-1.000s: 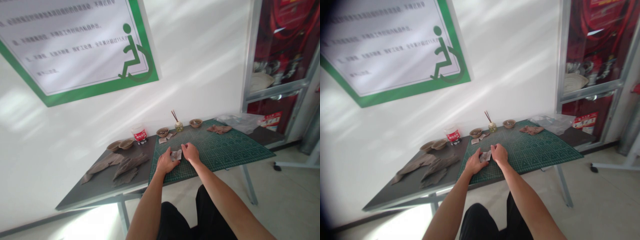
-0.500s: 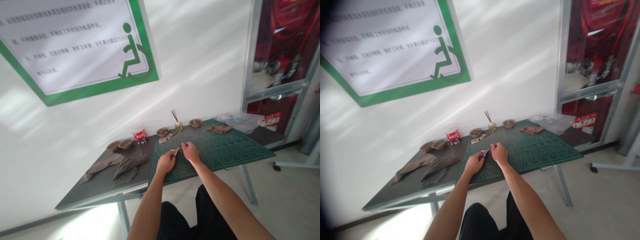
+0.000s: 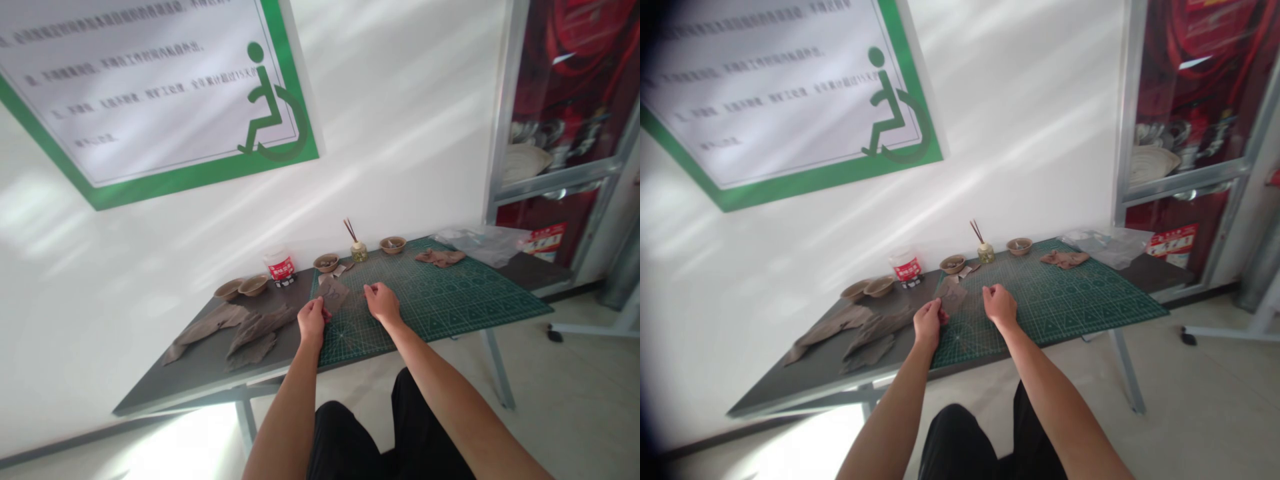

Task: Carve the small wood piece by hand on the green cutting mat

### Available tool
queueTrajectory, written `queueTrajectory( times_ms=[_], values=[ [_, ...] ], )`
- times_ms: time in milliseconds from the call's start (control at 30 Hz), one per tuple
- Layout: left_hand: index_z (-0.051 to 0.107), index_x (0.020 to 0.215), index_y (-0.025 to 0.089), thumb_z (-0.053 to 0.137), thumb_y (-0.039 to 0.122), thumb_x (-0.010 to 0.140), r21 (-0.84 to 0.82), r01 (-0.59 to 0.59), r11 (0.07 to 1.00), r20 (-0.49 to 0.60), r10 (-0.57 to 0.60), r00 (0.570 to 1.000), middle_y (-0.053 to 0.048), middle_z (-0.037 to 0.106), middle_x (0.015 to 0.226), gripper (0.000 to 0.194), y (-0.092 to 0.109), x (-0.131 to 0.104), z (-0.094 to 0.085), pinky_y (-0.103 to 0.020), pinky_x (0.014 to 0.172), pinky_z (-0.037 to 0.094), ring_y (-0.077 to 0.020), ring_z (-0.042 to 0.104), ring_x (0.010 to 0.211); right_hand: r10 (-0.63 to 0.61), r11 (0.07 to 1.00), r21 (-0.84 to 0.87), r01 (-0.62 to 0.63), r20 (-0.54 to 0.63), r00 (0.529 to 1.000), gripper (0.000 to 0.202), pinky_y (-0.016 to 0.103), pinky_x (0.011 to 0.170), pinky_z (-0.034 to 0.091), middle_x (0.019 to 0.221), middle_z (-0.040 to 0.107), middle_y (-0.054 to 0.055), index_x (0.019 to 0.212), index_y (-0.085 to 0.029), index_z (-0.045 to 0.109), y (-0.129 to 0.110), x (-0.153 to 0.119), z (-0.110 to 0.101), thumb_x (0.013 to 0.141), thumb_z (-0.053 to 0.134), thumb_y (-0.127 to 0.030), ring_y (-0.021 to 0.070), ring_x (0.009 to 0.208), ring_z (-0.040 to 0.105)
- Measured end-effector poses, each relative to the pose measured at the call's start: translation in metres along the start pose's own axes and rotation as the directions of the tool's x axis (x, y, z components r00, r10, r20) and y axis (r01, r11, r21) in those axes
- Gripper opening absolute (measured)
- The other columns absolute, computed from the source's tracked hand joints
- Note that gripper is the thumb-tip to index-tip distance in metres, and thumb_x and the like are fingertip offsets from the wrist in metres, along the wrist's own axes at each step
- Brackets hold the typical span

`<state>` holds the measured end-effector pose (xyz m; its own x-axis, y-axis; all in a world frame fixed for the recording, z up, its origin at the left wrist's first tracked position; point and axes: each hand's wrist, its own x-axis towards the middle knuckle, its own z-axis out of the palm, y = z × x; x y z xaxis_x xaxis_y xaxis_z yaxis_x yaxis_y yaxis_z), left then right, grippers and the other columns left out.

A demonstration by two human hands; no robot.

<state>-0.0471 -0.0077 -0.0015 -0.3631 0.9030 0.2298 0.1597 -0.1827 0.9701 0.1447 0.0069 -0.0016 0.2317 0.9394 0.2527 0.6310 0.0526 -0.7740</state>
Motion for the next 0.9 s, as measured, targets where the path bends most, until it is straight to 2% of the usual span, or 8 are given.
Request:
queueTrajectory(
  times_ms=[200,333,400,500,600,767,833,900],
  values=[
    [0.049,0.057,0.016,0.052,0.048,0.071,-0.082,0.053,0.995,0.042,-0.050,0.998,0.005,0.044,0.043,0.035,-0.003,0.003,-0.003,-0.020,0.040,0.034,-0.0089,0.046,0.040,-0.004,1.000,-0.006,0.004,0.003,1.000,0.040,0.026,0.073,0.038,0.083,0.067,0.008,0.093,-0.018,0.063,0.001,0.001,0.001,0.088,0.038,-0.048,0.0195,0.088,0.061],
    [0.057,0.062,0.016,0.047,0.047,0.076,0.302,-0.051,0.952,0.124,0.014,0.992,0.001,0.053,0.049,0.036,-0.001,-0.001,0.001,-0.022,0.051,0.038,-0.0119,0.052,0.050,-0.002,1.000,-0.019,0.002,0.002,1.000,0.039,0.027,0.074,0.038,0.084,0.067,0.008,0.094,-0.017,0.063,0.001,0.001,0.001,0.088,0.039,-0.047,0.0197,0.088,0.061],
    [0.061,0.063,0.018,0.051,0.045,0.075,0.572,-0.178,0.800,0.186,0.084,0.979,-0.003,0.062,0.062,0.031,0.001,-0.006,0.007,-0.024,0.059,0.039,-0.0150,0.057,0.064,-0.006,1.000,-0.023,0.006,-0.001,1.000,0.039,0.026,0.074,0.038,0.084,0.068,0.009,0.094,-0.017,0.063,0.001,0.001,0.000,0.088,0.039,-0.047,0.0197,0.089,0.061],
    [0.065,0.068,0.021,0.051,0.045,0.075,0.703,-0.252,0.665,0.218,0.137,0.966,-0.005,0.066,0.074,0.028,0.004,-0.009,0.013,-0.025,0.064,0.038,-0.0172,0.058,0.074,-0.011,1.000,-0.022,0.011,-0.005,1.000,0.039,0.026,0.073,0.038,0.085,0.068,0.009,0.095,-0.017,0.063,0.002,0.001,-0.001,0.088,0.039,-0.047,0.0197,0.089,0.061],
    [0.063,0.065,0.019,0.043,0.046,0.080,0.612,-0.187,0.769,0.119,0.145,0.982,-0.003,0.062,0.065,0.037,0.003,-0.005,0.009,-0.023,0.058,0.036,-0.0147,0.055,0.066,-0.005,1.000,-0.019,0.005,-0.007,1.000,0.039,0.026,0.072,0.039,0.085,0.068,0.009,0.094,-0.017,0.063,0.003,0.001,-0.001,0.088,0.038,-0.047,0.0196,0.088,0.061],
    [0.059,0.059,0.015,0.044,0.049,0.077,0.238,-0.051,0.970,0.021,0.048,0.999,0.002,0.048,0.046,0.042,-0.002,0.000,0.001,-0.021,0.050,0.034,-0.0103,0.044,0.048,-0.009,1.000,-0.028,0.009,-0.008,1.000,0.040,0.026,0.071,0.038,0.083,0.068,0.009,0.094,-0.016,0.063,0.003,0.002,0.001,0.088,0.039,-0.046,0.0200,0.088,0.062],
    [0.060,0.060,0.015,0.043,0.049,0.078,0.278,-0.034,0.960,0.017,0.030,0.999,0.000,0.052,0.049,0.042,-0.001,-0.002,0.002,-0.021,0.051,0.034,-0.0110,0.046,0.049,-0.007,1.000,-0.030,0.007,-0.004,1.000,0.040,0.026,0.071,0.038,0.083,0.068,0.009,0.094,-0.015,0.063,0.003,0.002,0.001,0.088,0.039,-0.046,0.0201,0.088,0.062],
    [0.063,0.062,0.017,0.048,0.046,0.078,0.512,-0.098,0.853,0.093,0.059,0.994,-0.003,0.061,0.059,0.036,0.002,-0.004,0.006,-0.022,0.055,0.035,-0.0136,0.053,0.059,-0.013,0.999,-0.039,0.012,-0.006,1.000,0.039,0.026,0.071,0.038,0.083,0.068,0.009,0.095,-0.016,0.063,0.003,0.002,0.001,0.088,0.039,-0.046,0.0201,0.088,0.061]
  ],
)
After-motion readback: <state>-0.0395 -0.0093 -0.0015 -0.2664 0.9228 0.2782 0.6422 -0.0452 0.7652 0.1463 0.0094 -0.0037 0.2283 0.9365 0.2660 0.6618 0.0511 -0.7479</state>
